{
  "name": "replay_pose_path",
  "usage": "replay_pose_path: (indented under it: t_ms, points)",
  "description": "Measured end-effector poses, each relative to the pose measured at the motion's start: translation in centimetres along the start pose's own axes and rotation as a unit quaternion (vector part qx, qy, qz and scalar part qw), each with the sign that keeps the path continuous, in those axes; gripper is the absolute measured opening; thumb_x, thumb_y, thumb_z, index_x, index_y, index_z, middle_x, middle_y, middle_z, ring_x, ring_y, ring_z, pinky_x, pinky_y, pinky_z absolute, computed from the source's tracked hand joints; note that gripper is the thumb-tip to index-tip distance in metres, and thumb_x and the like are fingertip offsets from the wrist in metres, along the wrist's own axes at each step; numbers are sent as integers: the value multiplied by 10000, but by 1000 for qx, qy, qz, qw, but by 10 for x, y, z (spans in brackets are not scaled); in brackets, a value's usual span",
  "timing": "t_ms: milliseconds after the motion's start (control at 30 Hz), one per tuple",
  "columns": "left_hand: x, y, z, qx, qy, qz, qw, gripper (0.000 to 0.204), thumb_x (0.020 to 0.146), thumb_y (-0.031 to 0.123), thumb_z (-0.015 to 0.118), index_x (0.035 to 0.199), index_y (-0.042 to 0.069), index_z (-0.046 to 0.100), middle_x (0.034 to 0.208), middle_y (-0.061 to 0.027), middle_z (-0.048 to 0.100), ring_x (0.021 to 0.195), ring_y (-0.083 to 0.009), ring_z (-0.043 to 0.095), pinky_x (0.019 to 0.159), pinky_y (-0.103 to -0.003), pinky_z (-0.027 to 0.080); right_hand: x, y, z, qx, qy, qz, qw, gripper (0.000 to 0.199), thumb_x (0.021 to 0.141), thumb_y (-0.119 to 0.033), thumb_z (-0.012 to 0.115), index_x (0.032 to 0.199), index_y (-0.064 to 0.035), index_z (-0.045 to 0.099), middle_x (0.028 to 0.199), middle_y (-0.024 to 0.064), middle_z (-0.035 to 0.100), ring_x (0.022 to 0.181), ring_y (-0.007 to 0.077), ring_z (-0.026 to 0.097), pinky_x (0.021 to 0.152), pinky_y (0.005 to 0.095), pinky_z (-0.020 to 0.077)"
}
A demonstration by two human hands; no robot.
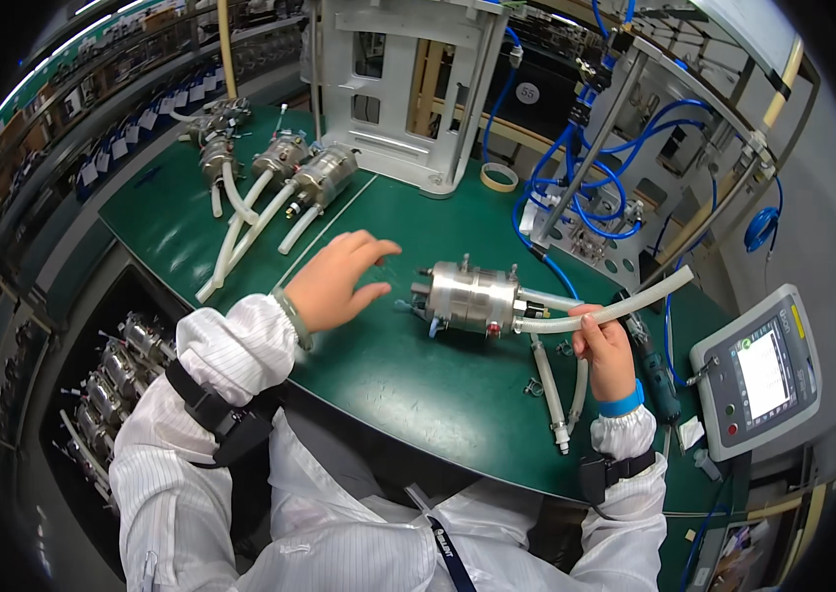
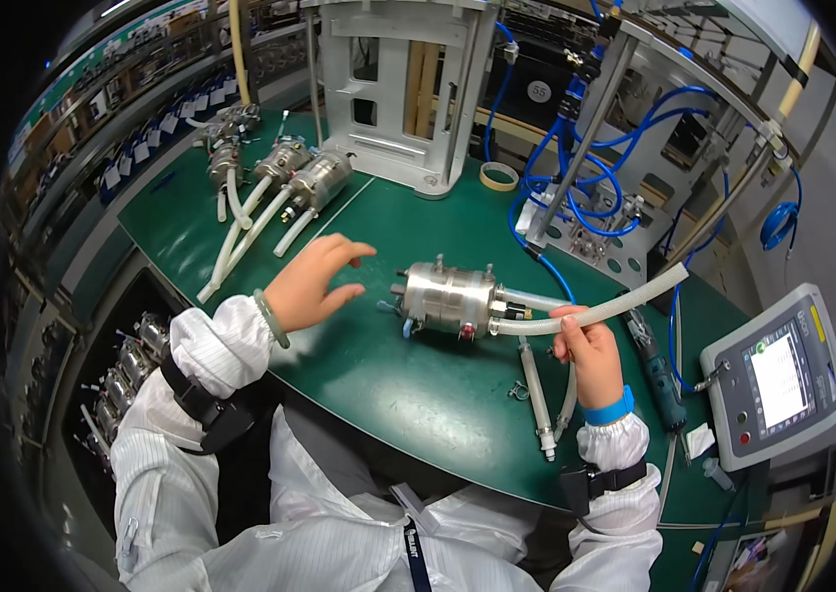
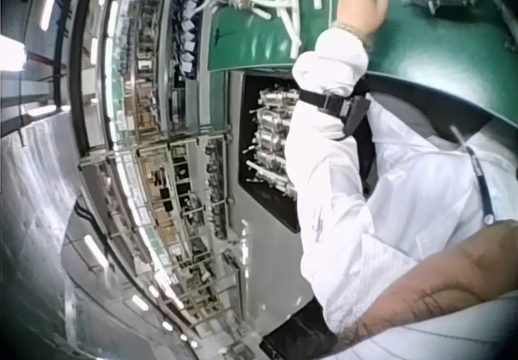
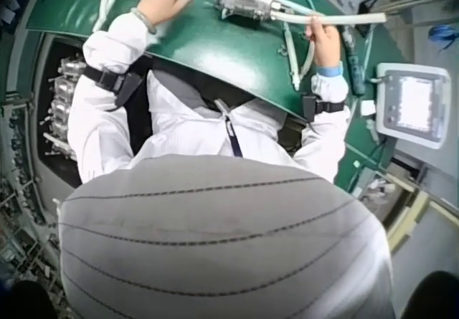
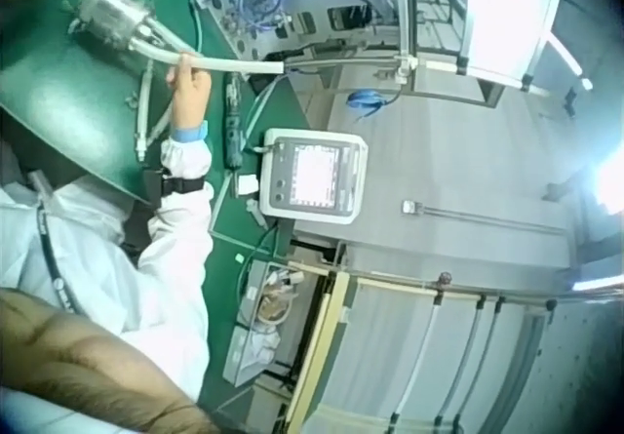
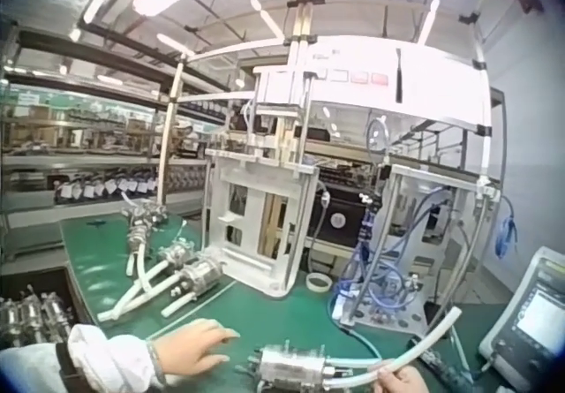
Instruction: Assembling and testing mechanical pump components on a factory assembly line, including connecting tubes and using a power screwdriver.
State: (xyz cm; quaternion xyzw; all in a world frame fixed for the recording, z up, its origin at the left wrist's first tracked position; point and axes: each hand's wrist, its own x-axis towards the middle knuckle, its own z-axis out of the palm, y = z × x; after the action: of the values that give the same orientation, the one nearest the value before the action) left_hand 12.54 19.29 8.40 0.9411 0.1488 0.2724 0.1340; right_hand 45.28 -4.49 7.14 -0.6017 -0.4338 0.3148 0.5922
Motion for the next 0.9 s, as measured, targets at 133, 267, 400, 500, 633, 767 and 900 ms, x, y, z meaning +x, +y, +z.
replay_pose_path:
  t_ms: [133, 267, 400, 500, 633, 767, 900]
  points:
    - [-11, -17, 35, -14, -11, -26, 1000, 583, 818, 151, 766, 1343, 66, 527, 1165, -148, 551, 1115, -357, 526, 985, -419, 436, 3, 25, -4, 38, 19, 60, 997, 288, 1048, -294, 544, 1108, -26, 633, 723, -11, 549, 672, 64, 480, 619, 212, 381]
    - [-10, -29, 51, -44, -36, -56, 997, 588, 818, 169, 779, 1337, 61, 527, 1151, -146, 569, 1100, -345, 536, 982, -423, 435, 4, 23, 5, 42, 21, 43, 998, 280, 1046, -273, 547, 1118, -17, 635, 749, -7, 561, 691, 67, 488, 634, 220, 388]
    - [-15, -46, 59, -86, -54, -19, 995, 536, 823, 199, 785, 1291, 61, 561, 1076, -115, 621, 1038, -330, 568, 937, -415, 453, -1, 20, 23, 18, -14, 45, 999, 291, 1027, -261, 576, 1130, 0, 654, 764, 4, 578, 724, 93, 516, 684, 251, 416]
    - [-15, -57, 59, -117, -52, -49, 991, 453, 811, 133, 774, 1223, 45, 608, 1026, -113, 630, 1002, -322, 583, 947, -404, 444, -5, 15, 29, -3, -43, 55, 998, 292, 1022, -225, 563, 1161, 10, 666, 786, 8, 586, 754, 99, 525, 695, 250, 420]
    - [-12, -60, 51, -177, -69, -80, 979, 381, 812, 98, 757, 1171, 52, 639, 976, -99, 636, 968, -303, 584, 909, -391, 459, -10, 16, 26, 59, -5, 85, 995, 400, 1036, -265, 533, 1325, 7, 581, 784, -1, 576, 757, 79, 518, 685, 231, 414]
    - [-10, -55, 47, -131, -66, -47, 988, 333, 836, 121, 747, 1150, 84, 644, 954, -82, 645, 916, -281, 584, 862, -393, 462, -8, 20, 12, 83, 104, 19, 991, 481, 1057, -352, 492, 1378, 6, 508, 691, -33, 474, 610, 58, 413, 566, 199, 314]
    - [-8, -53, 43, -158, -78, -67, 982, 282, 876, 124, 708, 1145, 77, 639, 906, -80, 653, 889, -278, 584, 856, -397, 463, -8, 20, -1, 140, 170, -26, 975, 359, 1074, -351, 464, 1191, -25, 559, 622, -44, 394, 581, 61, 349, 564, 235, 291]
